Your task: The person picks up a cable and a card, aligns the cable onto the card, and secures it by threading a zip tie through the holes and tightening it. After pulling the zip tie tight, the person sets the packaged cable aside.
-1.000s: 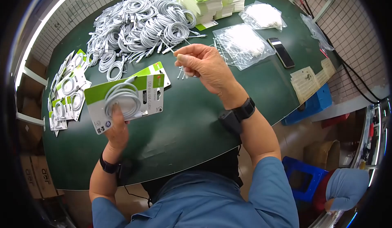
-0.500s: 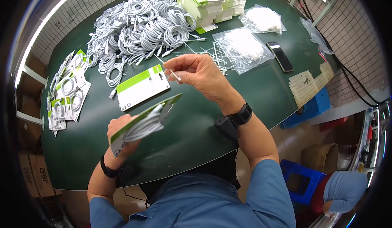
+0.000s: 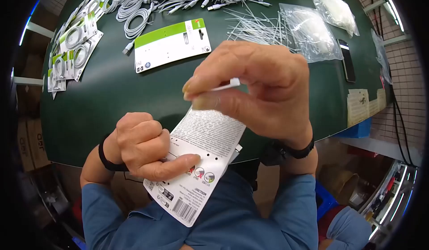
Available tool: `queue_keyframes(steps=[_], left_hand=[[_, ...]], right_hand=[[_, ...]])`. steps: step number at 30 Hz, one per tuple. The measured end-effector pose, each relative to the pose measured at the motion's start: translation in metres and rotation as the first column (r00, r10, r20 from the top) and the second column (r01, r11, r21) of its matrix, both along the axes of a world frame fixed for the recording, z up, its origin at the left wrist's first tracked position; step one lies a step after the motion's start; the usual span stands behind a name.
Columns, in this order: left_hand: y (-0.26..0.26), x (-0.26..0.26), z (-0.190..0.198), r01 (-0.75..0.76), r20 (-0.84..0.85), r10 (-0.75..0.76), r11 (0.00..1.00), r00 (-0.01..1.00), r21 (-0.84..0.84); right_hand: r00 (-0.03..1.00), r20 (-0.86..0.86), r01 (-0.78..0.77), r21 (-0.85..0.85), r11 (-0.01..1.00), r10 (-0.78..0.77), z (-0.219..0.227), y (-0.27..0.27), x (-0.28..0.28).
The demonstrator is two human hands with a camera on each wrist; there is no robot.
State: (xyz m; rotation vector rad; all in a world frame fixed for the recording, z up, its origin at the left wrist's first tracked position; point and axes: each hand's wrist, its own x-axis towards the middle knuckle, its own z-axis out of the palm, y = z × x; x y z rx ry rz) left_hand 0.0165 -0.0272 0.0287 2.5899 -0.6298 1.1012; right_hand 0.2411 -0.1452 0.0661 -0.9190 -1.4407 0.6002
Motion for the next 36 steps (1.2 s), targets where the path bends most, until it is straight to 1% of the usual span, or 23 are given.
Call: queue_keyframes(steps=[2,6,9,14,17,22,25,26,29,30,33,34,36], left_hand=[[-0.001,0.002,-0.002,0.019,0.042,-0.019,1.0,0.999,0.008],[-0.003,0.003,-0.005,0.013,0.065,-0.012,1.0,0.998,-0.012],[-0.003,0.004,-0.006,0.025,0.055,-0.023,0.999,0.998,-0.029],[-0.002,0.004,-0.004,0.034,0.054,-0.032,0.999,0.998,-0.028],[-0.002,0.004,-0.004,0.037,0.048,-0.035,0.999,0.998,-0.033],[-0.002,0.004,-0.004,0.032,0.053,-0.03,0.999,0.998,-0.035],[-0.002,0.004,-0.004,0.027,0.047,-0.025,0.999,0.999,-0.046],[-0.003,0.004,-0.004,0.025,0.044,-0.022,0.998,0.999,-0.052],[-0.004,0.004,-0.005,0.018,0.042,-0.016,0.999,0.999,-0.051],[-0.004,0.004,-0.005,0.015,0.04,-0.013,0.999,0.999,-0.05],[-0.002,0.004,-0.005,0.016,0.051,-0.013,0.999,0.999,-0.05],[-0.001,0.004,-0.005,0.017,0.055,-0.014,0.999,0.998,-0.05],[-0.001,0.004,-0.006,0.017,0.058,-0.014,0.999,0.998,-0.05]], right_hand=[[0.999,-0.014,-0.03,0.006,1.0,0.031,0.001,-0.002,-0.002],[0.996,0.024,-0.09,0.008,0.996,0.09,0.003,-0.004,-0.002],[0.976,0.091,-0.193,-0.048,0.98,0.196,0.004,-0.003,0.003],[0.973,0.103,-0.2,-0.077,0.977,0.207,0.003,-0.001,-0.002],[0.981,0.073,-0.173,-0.071,0.982,0.178,0.0,0.0,-0.006],[0.982,0.053,-0.179,-0.072,0.981,0.183,-0.001,0.0,-0.01],[0.979,0.092,-0.165,-0.167,0.972,0.182,0.002,-0.002,-0.014],[0.979,0.093,-0.165,-0.166,0.972,0.182,0.003,-0.001,-0.013],[0.935,0.142,-0.281,-0.26,0.924,0.325,0.006,0.0,-0.009],[0.935,0.144,-0.28,-0.26,0.924,0.324,0.005,0.0,-0.01],[0.993,0.054,-0.095,-0.175,0.98,0.106,-0.001,-0.001,-0.012],[0.993,0.055,-0.095,-0.174,0.98,0.106,0.0,-0.001,-0.012],[0.98,0.136,-0.111,-0.218,0.97,0.143,0.003,0.0,-0.012]])
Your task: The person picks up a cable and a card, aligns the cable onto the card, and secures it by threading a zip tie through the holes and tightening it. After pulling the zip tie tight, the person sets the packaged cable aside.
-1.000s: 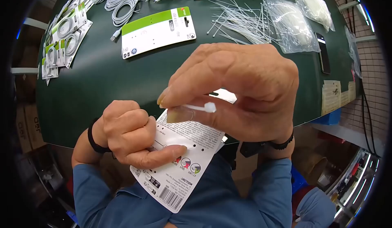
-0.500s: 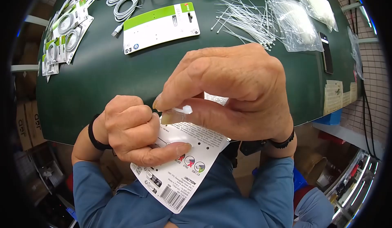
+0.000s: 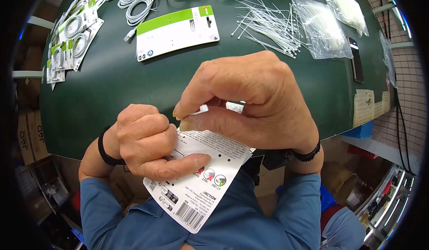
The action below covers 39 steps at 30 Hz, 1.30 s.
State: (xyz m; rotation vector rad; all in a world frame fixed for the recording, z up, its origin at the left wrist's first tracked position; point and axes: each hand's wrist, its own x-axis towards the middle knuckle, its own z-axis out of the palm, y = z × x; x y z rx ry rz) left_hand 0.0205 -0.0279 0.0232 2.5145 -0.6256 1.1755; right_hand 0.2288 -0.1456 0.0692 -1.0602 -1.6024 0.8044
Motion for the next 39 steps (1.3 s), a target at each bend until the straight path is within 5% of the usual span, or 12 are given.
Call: queue_keyframes(steps=[13,18,22,24,26,27,29,30,31,33,35,39], left_hand=[[-0.004,0.003,-0.006,-0.007,-0.02,0.006,0.999,1.0,-0.05],[-0.006,-0.002,-0.005,-0.05,-0.132,0.034,0.991,0.991,-0.12],[-0.006,0.013,-0.015,-0.043,0.036,0.051,0.978,0.998,-0.205],[0.001,0.014,-0.02,-0.08,0.007,0.085,0.958,0.996,-0.275],[0.008,0.014,-0.023,-0.159,-0.073,0.142,0.892,0.987,-0.424],[0.008,0.013,-0.024,-0.159,-0.056,0.149,0.896,0.987,-0.414],[0.008,0.012,-0.022,-0.365,-0.304,0.201,0.51,0.931,-0.779],[0.01,0.013,-0.017,-0.359,-0.287,0.217,0.518,0.933,-0.776],[0.012,0.016,-0.012,-0.319,-0.275,0.17,0.352,0.946,-0.88],[0.016,0.021,-0.002,-0.217,-0.218,0.076,-0.018,0.973,-0.976],[0.019,0.026,0.001,-0.171,-0.173,0.084,-0.035,0.981,-0.985],[0.018,0.035,0.003,-0.083,-0.093,0.117,-0.087,0.989,-0.993]], right_hand=[[0.97,0.091,-0.207,-0.179,0.962,0.226,-0.001,0.002,0.007],[0.985,0.018,-0.161,-0.232,0.959,0.17,-0.005,0.002,0.01],[0.991,0.01,-0.126,-0.197,0.972,0.13,-0.007,0.004,0.009],[0.914,-0.296,0.251,-0.124,0.96,-0.277,-0.012,0.006,0.0],[0.848,-0.286,0.475,0.037,0.879,-0.446,-0.016,0.009,0.01],[0.855,-0.279,0.468,0.056,0.882,-0.436,-0.019,0.009,0.013],[0.816,-0.292,0.571,0.264,0.778,-0.5,-0.026,0.011,0.016],[0.793,-0.309,0.609,0.361,0.707,-0.525,-0.027,0.012,0.015],[0.802,-0.306,0.597,0.38,0.707,-0.513,-0.026,0.013,0.012],[0.885,0.029,0.369,0.566,0.737,-0.465,-0.024,0.013,0.003],[0.868,0.22,0.199,0.667,0.718,-0.445,-0.025,0.023,-0.009],[0.783,0.394,0.106,0.678,0.728,-0.481,-0.025,0.029,-0.029]])
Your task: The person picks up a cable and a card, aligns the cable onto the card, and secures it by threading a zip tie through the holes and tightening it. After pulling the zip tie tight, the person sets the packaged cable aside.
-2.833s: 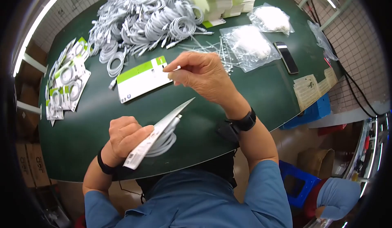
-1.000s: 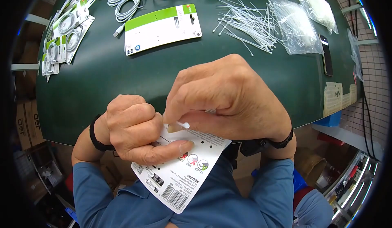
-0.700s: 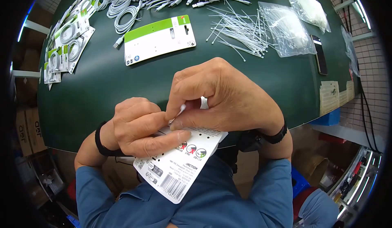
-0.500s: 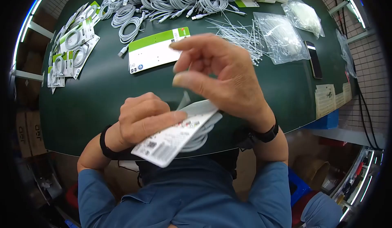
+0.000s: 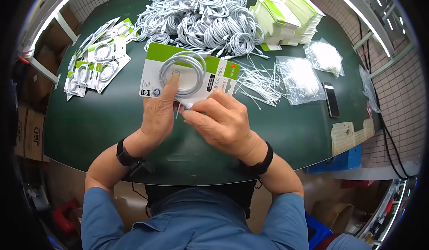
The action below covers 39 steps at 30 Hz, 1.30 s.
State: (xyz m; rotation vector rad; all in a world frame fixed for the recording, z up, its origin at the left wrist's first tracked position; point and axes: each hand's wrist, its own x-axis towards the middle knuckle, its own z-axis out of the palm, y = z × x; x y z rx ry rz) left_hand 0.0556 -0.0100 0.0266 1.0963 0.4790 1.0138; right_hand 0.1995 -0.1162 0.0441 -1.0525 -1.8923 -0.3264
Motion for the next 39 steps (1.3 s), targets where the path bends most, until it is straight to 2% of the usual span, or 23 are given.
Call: queue_keyframes(steps=[3,7,8,9,10,11,13,14,15,16,18,19,20,21,22,24,27,32,36,39], left_hand=[[0.0,0.007,0.001,-0.044,0.032,0.043,0.999,0.999,0.01],[0.002,0.009,-0.009,0.013,0.07,-0.015,1.0,0.997,0.029],[0.006,0.009,-0.015,-0.075,-0.023,0.085,0.955,0.996,0.286],[0.009,0.007,-0.021,-0.127,-0.087,0.203,0.838,0.975,0.53],[0.013,0.007,-0.027,-0.14,-0.117,0.331,0.658,0.936,0.74],[0.017,0.008,-0.034,-0.139,-0.119,0.329,0.661,0.937,0.737],[0.026,0.011,-0.048,-0.162,0.004,0.511,0.266,0.859,0.95],[0.03,0.012,-0.054,-0.143,0.094,0.571,0.041,0.815,0.989],[0.032,0.012,-0.052,-0.14,0.09,0.569,0.044,0.817,0.989],[0.034,0.011,-0.049,-0.141,0.117,0.597,-0.006,0.794,0.99],[0.036,0.009,-0.039,-0.139,0.176,0.648,-0.108,0.741,0.984],[0.032,0.008,-0.034,-0.138,0.174,0.649,-0.107,0.741,0.985],[0.025,0.009,-0.027,-0.223,-0.022,0.506,0.419,0.862,0.88],[0.017,0.01,-0.021,-0.172,-0.105,0.266,0.831,0.958,0.529],[0.012,0.012,-0.017,-0.001,-0.047,0.003,0.999,0.999,0.04],[0.01,0.015,-0.016,0.001,-0.038,0.0,1.0,0.999,0.02],[0.009,0.017,-0.017,-0.004,-0.025,0.004,1.0,1.0,-0.015],[0.011,0.018,-0.021,-0.015,-0.015,0.014,1.0,1.0,-0.022],[0.011,0.017,-0.024,-0.007,-0.019,0.007,1.0,1.0,-0.028],[0.011,0.018,-0.024,0.0,0.004,0.0,0.999,1.0,-0.041]], right_hand=[[0.981,0.037,0.185,0.104,0.977,-0.189,0.001,0.002,-0.001],[0.979,0.068,0.187,0.082,0.979,-0.192,-0.007,0.002,0.007],[0.979,0.071,0.187,0.077,0.979,-0.193,-0.009,0.0,0.007],[0.984,0.085,0.149,0.082,0.985,-0.155,-0.009,-0.003,0.005],[0.988,0.099,0.11,0.088,0.99,-0.119,-0.008,-0.005,0.002],[0.99,0.112,0.072,0.093,0.993,-0.082,-0.007,-0.006,-0.002],[0.991,0.12,0.05,0.091,0.995,-0.061,-0.009,-0.007,-0.012],[0.991,0.128,0.027,0.097,0.995,-0.04,-0.009,-0.007,-0.017],[0.991,0.136,0.006,0.103,0.995,-0.02,-0.01,-0.007,-0.019],[0.991,0.133,0.01,0.1,0.995,-0.023,-0.012,-0.006,-0.017],[0.999,0.001,0.05,0.088,0.995,-0.05,-0.02,0.001,-0.004],[0.996,-0.063,0.066,0.08,0.995,-0.061,-0.023,0.004,0.002],[0.996,-0.064,0.065,0.078,0.995,-0.061,-0.026,0.007,0.007],[0.988,-0.11,0.111,0.027,0.993,-0.108,-0.029,0.009,0.011],[0.976,-0.152,0.155,-0.026,0.988,-0.157,-0.031,0.01,0.015],[0.959,-0.189,0.197,-0.086,0.977,-0.21,-0.031,0.01,0.019],[0.96,-0.063,0.272,-0.047,0.961,-0.274,-0.023,0.01,0.017],[0.955,-0.038,0.291,-0.046,0.956,-0.293,-0.027,0.008,0.013],[0.946,-0.037,0.316,-0.135,0.939,-0.323,-0.022,0.007,0.01],[0.951,-0.105,0.257,-0.253,0.933,-0.29,-0.023,0.007,0.012]])
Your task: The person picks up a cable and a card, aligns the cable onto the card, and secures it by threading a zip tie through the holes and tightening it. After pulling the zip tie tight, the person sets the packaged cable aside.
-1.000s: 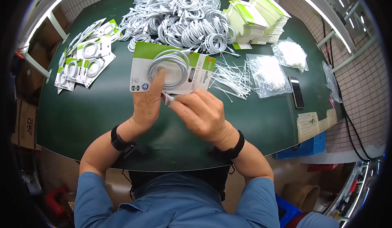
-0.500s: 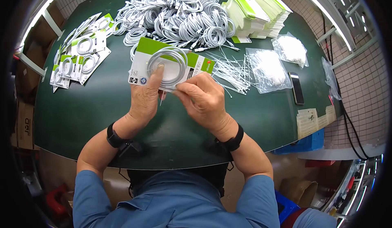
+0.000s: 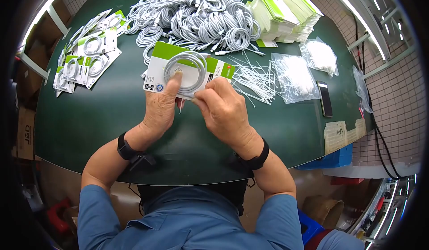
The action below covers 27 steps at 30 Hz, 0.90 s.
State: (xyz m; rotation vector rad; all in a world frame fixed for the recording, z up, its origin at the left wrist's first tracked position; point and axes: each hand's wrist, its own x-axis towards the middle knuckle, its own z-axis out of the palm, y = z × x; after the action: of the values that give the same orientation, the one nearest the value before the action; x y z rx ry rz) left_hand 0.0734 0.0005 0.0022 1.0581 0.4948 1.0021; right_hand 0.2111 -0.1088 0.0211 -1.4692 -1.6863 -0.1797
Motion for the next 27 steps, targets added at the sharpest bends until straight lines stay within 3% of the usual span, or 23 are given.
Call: queue_keyframes(steps=[4,13,16,20,23,27], left_hand=[[-0.001,0.001,0.001,-0.009,0.006,0.009,1.0,1.0,-0.005],[-0.001,0.001,0.005,-0.039,-0.016,0.039,0.999,0.999,0.02],[-0.003,0.001,0.004,-0.031,-0.038,0.032,0.999,0.999,0.036],[-0.005,0.003,0.001,-0.091,0.02,0.09,0.993,0.996,0.078],[-0.01,-0.002,0.007,-0.028,-0.018,0.029,0.998,0.999,0.049],[-0.013,0.001,0.0,-0.08,-0.036,0.085,0.989,0.996,0.122]], right_hand=[[0.982,-0.182,-0.051,-0.054,0.997,0.04,-0.004,0.001,0.007],[0.986,-0.153,0.074,0.064,0.995,-0.063,0.001,-0.005,0.002],[0.992,0.122,-0.045,0.155,0.987,0.026,0.001,-0.006,-0.003],[0.957,0.288,-0.078,0.173,0.982,0.025,-0.001,0.002,-0.01],[0.948,0.317,-0.056,0.199,0.978,-0.01,0.0,0.002,-0.008],[0.939,0.343,-0.042,0.175,0.984,-0.021,-0.001,0.001,-0.01]])
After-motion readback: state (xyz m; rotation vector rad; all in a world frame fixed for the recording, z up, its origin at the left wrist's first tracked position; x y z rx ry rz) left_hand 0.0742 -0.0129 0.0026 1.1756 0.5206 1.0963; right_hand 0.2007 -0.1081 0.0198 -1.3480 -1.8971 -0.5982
